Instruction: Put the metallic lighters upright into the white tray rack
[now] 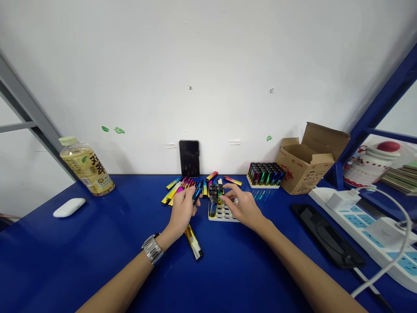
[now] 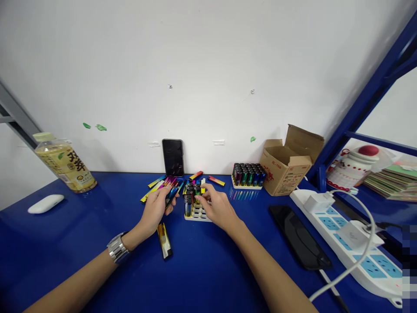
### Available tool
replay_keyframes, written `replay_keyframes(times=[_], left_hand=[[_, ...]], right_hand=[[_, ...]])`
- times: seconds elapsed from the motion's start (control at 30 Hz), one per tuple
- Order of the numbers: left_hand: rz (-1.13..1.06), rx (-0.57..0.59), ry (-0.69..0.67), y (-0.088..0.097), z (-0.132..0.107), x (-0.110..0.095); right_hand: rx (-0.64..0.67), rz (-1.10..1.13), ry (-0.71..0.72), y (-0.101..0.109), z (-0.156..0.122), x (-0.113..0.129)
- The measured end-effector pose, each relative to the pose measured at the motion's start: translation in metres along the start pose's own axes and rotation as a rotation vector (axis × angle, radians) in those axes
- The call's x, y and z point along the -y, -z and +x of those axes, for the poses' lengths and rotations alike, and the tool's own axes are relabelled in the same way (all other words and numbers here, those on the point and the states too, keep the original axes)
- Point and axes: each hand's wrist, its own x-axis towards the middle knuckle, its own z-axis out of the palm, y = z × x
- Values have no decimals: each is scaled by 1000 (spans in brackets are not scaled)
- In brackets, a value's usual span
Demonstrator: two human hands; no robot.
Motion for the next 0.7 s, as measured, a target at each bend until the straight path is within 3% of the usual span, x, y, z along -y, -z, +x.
replay_keyframes(times=[0.17,0.33,0.43,0.5,0.57,0.7], left_hand=[[-72,26,-86,-1,-8,-6],[-55,129,-176,-4,-22,-9],[-11,231,-269,-4,-29,-7],[33,255,-329,-2,-30,-7],[91,207,-381,1,-26,-7],[162,-21,-400,9,4,-14]], right_hand=[[-124,-119,55,-1,-4,15],[-109,-52,191,-5,-2,34],[-83,77,166,-8,-2,42],[-98,173,73,-8,-2,44],[-192,265,-29,-4,-1,41],[-410,415,-188,7,5,26]])
